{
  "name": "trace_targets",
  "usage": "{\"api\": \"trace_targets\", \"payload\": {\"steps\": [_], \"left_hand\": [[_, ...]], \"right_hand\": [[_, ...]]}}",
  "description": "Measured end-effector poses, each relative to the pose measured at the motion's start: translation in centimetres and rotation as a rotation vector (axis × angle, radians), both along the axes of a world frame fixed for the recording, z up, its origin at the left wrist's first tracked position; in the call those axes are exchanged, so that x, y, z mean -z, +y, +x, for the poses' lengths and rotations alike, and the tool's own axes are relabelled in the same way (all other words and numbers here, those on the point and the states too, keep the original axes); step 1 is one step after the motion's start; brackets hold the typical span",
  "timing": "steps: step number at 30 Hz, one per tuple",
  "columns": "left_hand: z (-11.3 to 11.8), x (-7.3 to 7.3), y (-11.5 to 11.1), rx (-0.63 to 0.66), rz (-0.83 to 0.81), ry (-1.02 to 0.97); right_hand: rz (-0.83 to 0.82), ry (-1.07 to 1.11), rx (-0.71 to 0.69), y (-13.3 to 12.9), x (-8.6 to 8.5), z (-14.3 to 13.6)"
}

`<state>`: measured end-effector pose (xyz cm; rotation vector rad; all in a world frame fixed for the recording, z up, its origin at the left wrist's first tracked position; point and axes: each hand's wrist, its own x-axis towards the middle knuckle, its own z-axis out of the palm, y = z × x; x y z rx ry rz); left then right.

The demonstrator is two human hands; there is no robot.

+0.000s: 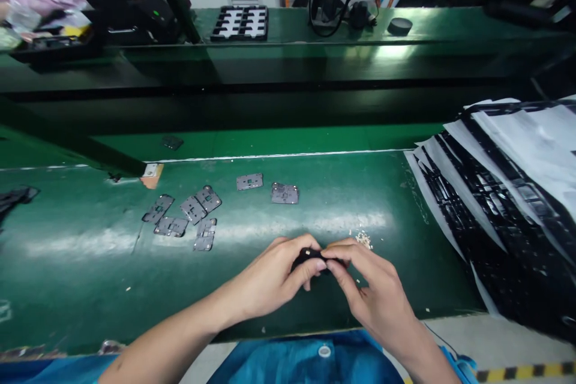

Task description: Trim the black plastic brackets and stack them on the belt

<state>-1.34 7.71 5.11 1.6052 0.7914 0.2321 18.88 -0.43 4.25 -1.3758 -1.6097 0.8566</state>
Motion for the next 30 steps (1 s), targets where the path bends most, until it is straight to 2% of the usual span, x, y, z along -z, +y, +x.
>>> {"api": "trace_targets", "payload": {"steps": [3, 6, 9, 16, 30], "left_hand": [[0.3, 0.0, -0.4, -0.089, -0.011, -0.094], [0.9, 0.9, -1.8, -0.183, -0.134, -0.219], [1.4, 1.6, -3.0, -0.226, -0.177, -0.28], [2.0, 1.6, -4.0, -0.273, -0.206, -0.326], [2.7, 1.1, -4.8, -0.313, -0.304, -0.383]], "right_hand": [[0.041, 0.015, 0.13, -0.1, 0.2, -0.3], [0.107, 0.079, 0.261, -1.0, 1.6, -0.7], [0.223, 0.106, 0.32, -1.9, 2.7, -1.1], [0.395, -0.031, 0.331, -1.9, 2.1, -1.4], [0.474, -0.187, 0.299, -2.5, 2.7, -0.9]]}}
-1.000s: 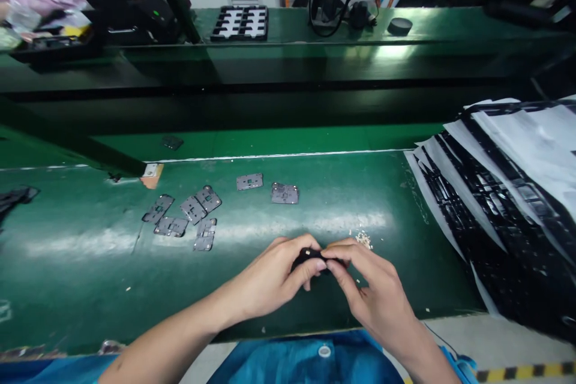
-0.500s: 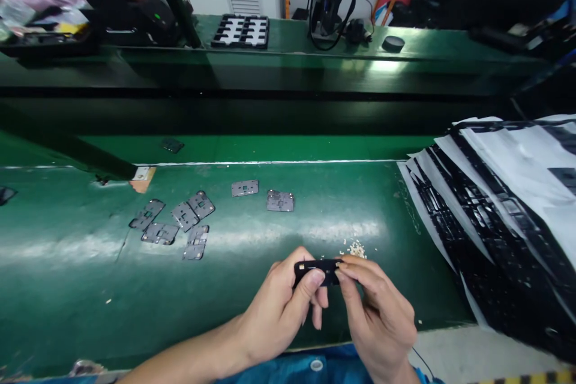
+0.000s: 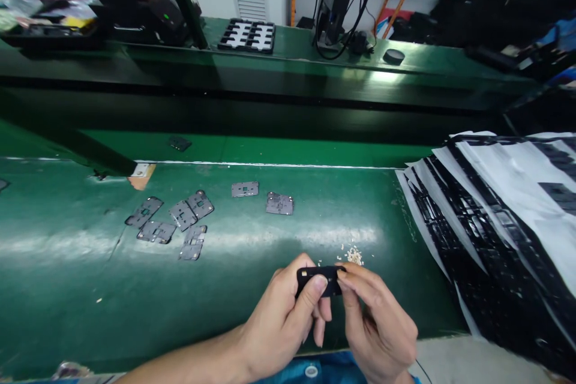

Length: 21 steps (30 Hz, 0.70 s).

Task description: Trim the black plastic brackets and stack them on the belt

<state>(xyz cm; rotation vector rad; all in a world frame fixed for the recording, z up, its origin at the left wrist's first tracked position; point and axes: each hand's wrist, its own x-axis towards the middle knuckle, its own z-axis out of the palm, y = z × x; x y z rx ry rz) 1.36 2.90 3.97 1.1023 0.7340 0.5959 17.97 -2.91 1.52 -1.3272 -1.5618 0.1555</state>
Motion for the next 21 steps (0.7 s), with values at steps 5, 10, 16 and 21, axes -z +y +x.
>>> {"api": "trace_targets", "payload": {"steps": [5, 10, 16, 21], "left_hand": [[0.1, 0.2, -0.1, 0.005, -0.023, -0.012], [-0.1, 0.6, -0.3, 0.014, -0.015, 0.016], [0.2, 1.0, 0.0, -0.001, -0.029, 0.023], [0.5, 1.2, 0.5, 0.005, -0.013, 0.042]], "right_hand": [[-0.011, 0.022, -0.001, 0.4, -0.5, -0.1], [-0.027, 0.015, 0.001, 0.7, -1.0, -0.3], [-0.069, 0.007, 0.007, 0.7, -0.7, 0.0], [-0.129, 0.057, 0.016, 0.7, -0.4, 0.5]]}}
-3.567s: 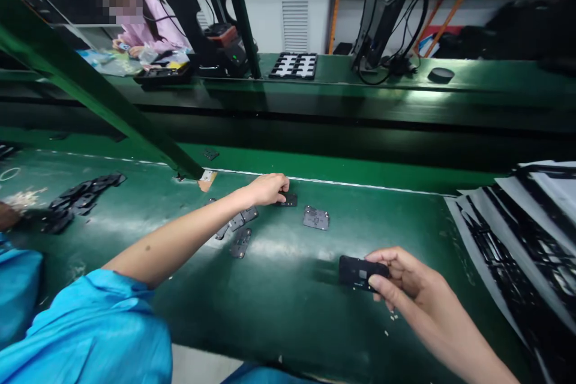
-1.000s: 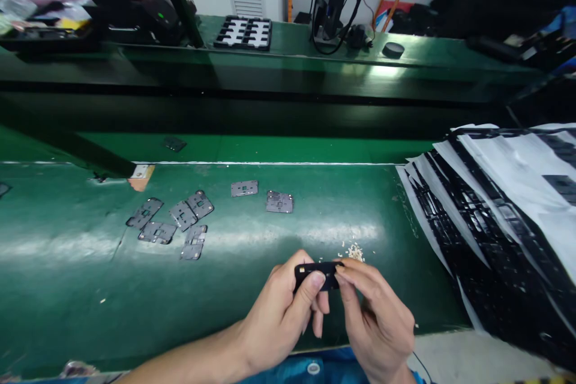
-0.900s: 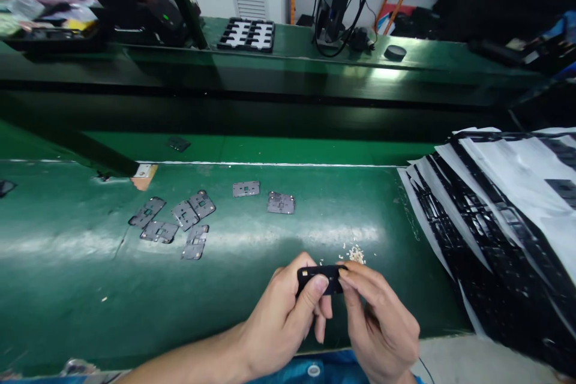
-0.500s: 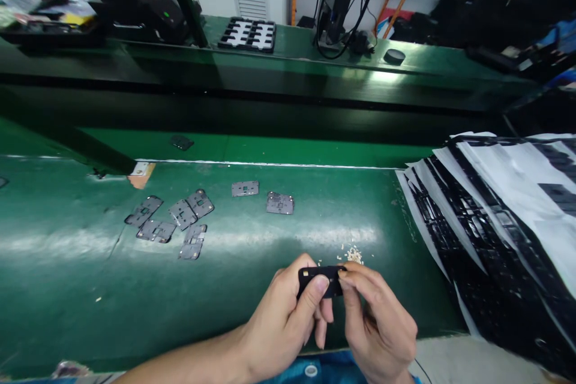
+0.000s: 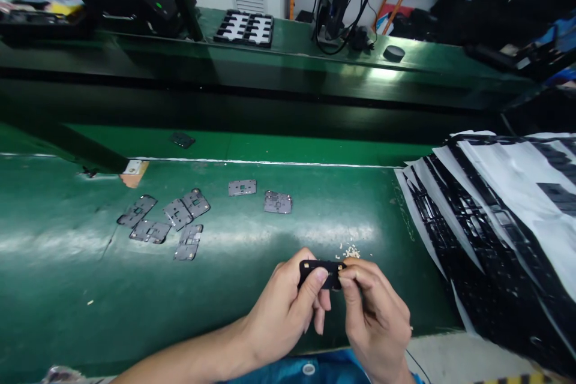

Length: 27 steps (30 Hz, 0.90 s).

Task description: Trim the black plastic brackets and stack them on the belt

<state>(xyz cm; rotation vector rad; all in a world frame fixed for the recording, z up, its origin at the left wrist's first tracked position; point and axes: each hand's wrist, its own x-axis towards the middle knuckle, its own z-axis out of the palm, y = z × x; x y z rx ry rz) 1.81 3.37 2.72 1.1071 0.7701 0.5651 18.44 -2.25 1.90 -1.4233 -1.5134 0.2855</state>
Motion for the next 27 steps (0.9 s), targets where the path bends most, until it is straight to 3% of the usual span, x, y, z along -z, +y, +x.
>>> {"api": "trace_targets", "payload": {"steps": [13, 19, 27], "left_hand": [[0.3, -0.69, 0.36, 0.026, 0.082, 0.045], [0.48, -0.94, 0.47, 0.022, 0.106, 0.058], [0.9, -0.17, 0.94, 0.032, 0.066, 0.071]], "right_hand": [[0.083, -0.01, -0.011, 0.43, 0.34, 0.19], [0.048, -0.052, -0.033, 0.9, -0.1, 0.45], [-0.1, -0.036, -0.058, 0.79, 0.01, 0.78]]}}
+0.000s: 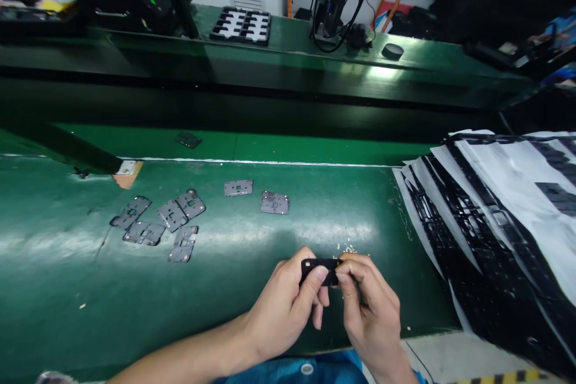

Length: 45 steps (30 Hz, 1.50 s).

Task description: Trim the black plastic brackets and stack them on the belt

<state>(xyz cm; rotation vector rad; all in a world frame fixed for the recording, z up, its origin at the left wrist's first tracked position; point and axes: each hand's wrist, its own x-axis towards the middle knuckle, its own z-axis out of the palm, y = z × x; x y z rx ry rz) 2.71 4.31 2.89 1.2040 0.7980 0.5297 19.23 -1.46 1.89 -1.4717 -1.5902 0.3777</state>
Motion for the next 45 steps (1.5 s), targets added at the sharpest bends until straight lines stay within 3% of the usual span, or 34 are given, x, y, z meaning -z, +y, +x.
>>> {"api": "trace_targets", "payload": {"steps": [4, 10, 15, 18, 22, 26, 30, 34, 45], "left_hand": [[-0.3, 0.4, 0.4, 0.019, -0.006, 0.035], [-0.3, 0.7, 1.1, 0.028, 0.003, 0.021], [0.1, 0.2, 1.5, 0.089, 0.068, -0.009], [0.2, 0.1, 1.6, 0.111, 0.138, -0.002], [0.2, 0.5, 2.1, 0.124, 0.245, 0.062], [0.1, 0.3, 2.8, 0.156, 0.25, 0.102], [-0.1, 0.3, 2.9, 0.157, 0.186, 0.014], [-0.1, 1.0, 2.4, 0.022, 0.092, -0.06], [-0.4, 1.5, 2.4, -0.049, 0.213, -0.08]], "right_hand": [[-0.105, 0.098, 0.001, -0.7, -0.1, 1.9], [-0.116, 0.158, 0.325, -0.8, 0.5, 5.6], [-0.208, 0.248, 0.075, 0.0, 0.0, 2.6], [-0.271, 0.351, 0.003, 0.5, -0.1, 1.2], [-0.306, 0.403, -0.051, 0.8, -0.6, 1.8], [-0.384, 0.356, -0.152, 1.1, -0.9, 2.9], [-0.307, 0.205, -0.082, 1.1, -0.6, 2.3], [-0.127, 0.079, -0.05, 1.1, -0.7, 1.1], [-0.022, -0.005, -0.116, 1.2, -1.1, 0.9]]}}
